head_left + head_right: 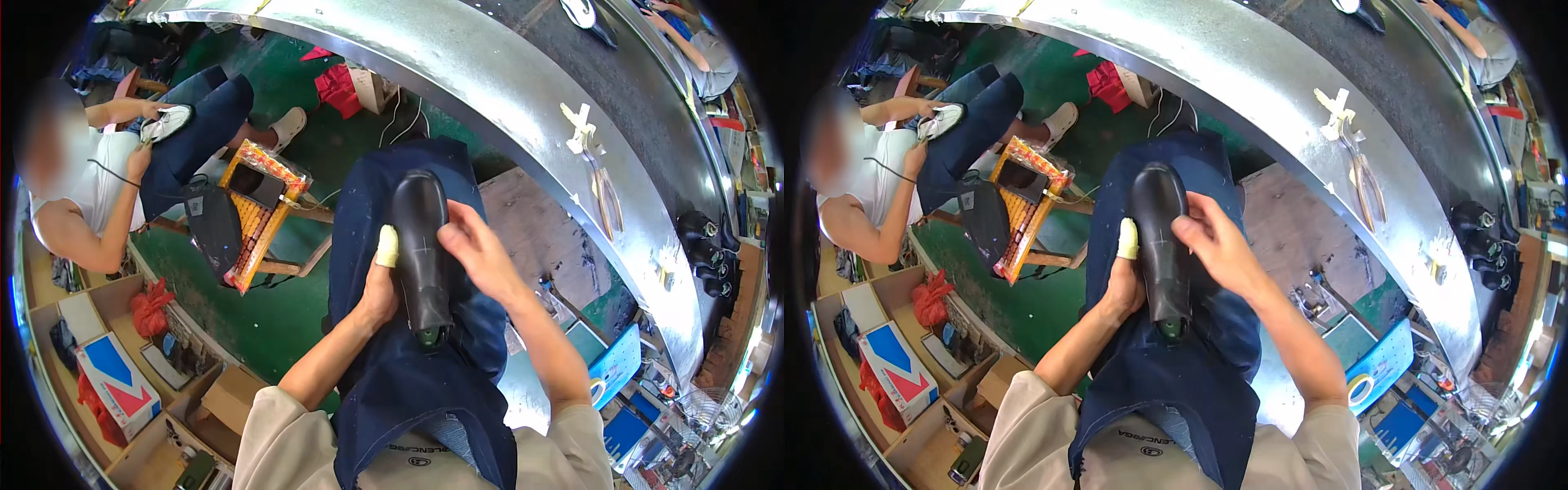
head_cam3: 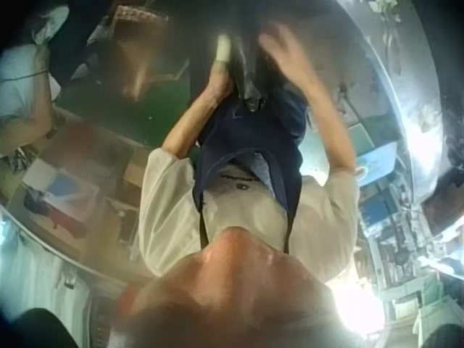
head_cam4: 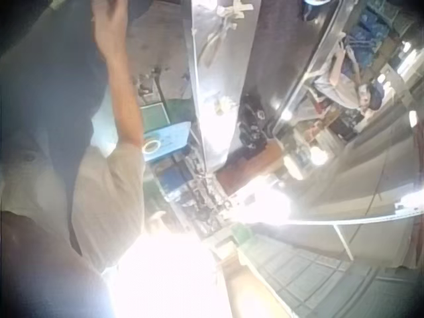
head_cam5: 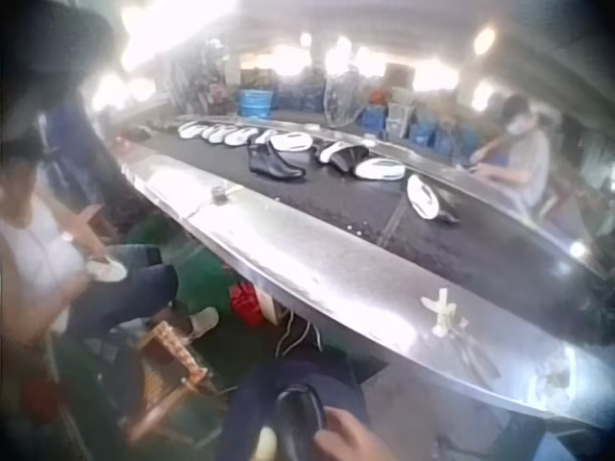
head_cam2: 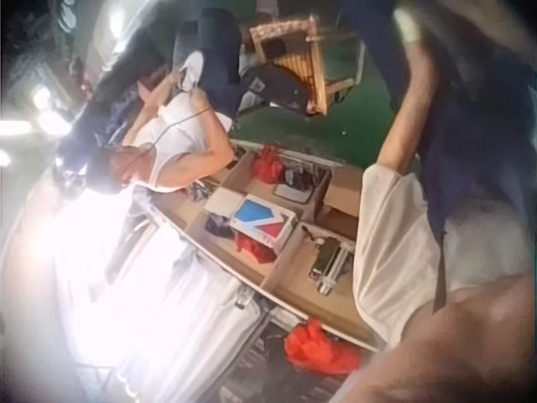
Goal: Lasting shoes by pulling and securing the upper material to the sole using pincers.
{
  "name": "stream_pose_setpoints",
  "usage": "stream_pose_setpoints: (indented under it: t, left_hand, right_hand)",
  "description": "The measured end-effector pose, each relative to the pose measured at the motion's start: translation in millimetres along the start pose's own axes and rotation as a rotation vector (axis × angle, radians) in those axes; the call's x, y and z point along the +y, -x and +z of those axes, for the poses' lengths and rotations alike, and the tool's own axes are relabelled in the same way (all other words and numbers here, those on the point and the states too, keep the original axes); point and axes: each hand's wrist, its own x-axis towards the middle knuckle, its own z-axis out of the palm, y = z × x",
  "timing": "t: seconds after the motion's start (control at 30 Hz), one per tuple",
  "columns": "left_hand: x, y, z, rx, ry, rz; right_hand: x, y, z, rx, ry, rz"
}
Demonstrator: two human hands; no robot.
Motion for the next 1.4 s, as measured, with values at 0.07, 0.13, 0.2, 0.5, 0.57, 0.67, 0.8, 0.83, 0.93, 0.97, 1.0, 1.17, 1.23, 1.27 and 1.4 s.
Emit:
stream_pose_setpoints:
  t: [0.07, 0.13, 0.2, 0.5, 0.57, 0.67, 0.8, 0.83, 0.93, 0.97, 1.0, 1.17, 1.23, 1.27, 1.4]
  left_hand:
    - [2, 10, 7, 0.001, -0.031, 0.003]
    - [-6, 13, -1, -0.007, -0.059, 0.013]
    - [-14, 13, -10, -0.013, -0.088, 0.025]
    - [-10, 8, -10, -0.067, -0.103, 0.061]
    - [-6, 7, -7, -0.070, -0.137, 0.128]
    - [9, 5, -4, 0.000, -0.498, 0.229]
    - [35, -4, 5, 0.104, -0.379, 0.154]
    - [31, -5, -3, 0.144, -0.375, 0.176]
    - [25, -11, -23, 0.304, -0.175, 0.188]
    - [27, -8, -27, 0.374, -0.131, 0.188]
    - [21, -16, -43, 0.474, -0.109, 0.174]
    - [35, -21, -24, 0.404, -0.107, 0.145]
    - [56, -16, -26, 0.342, 0.007, 0.064]
    - [58, -13, -27, 0.261, 0.029, 0.079]
    - [76, -8, -11, 0.110, -0.116, 0.141]
  right_hand:
    - [3, 2, 0, -0.045, -0.026, 0.031]
    - [7, 4, 0, -0.094, -0.054, 0.063]
    - [10, 8, -3, -0.064, -0.104, 0.104]
    - [12, 6, 0, -0.037, 0.028, 0.040]
    - [4, 6, -2, -0.053, 0.176, -0.013]
    - [3, 2, 1, -0.026, 0.254, 0.019]
    - [15, 8, 12, -0.028, 0.480, -0.020]
    - [25, 13, 11, -0.072, 0.380, -0.064]
    - [47, 38, 0, -0.265, 0.222, -0.069]
    - [39, 45, 1, -0.318, 0.279, -0.040]
    - [29, 54, 2, -0.370, 0.334, -0.008]
    - [-11, 44, 18, -0.014, 0.676, 0.219]
    - [-12, 38, -7, 0.062, 0.550, 0.060]
    - [-10, 40, -23, 0.127, 0.419, -0.079]
    - [-73, 30, -80, 0.343, 0.043, -0.056]
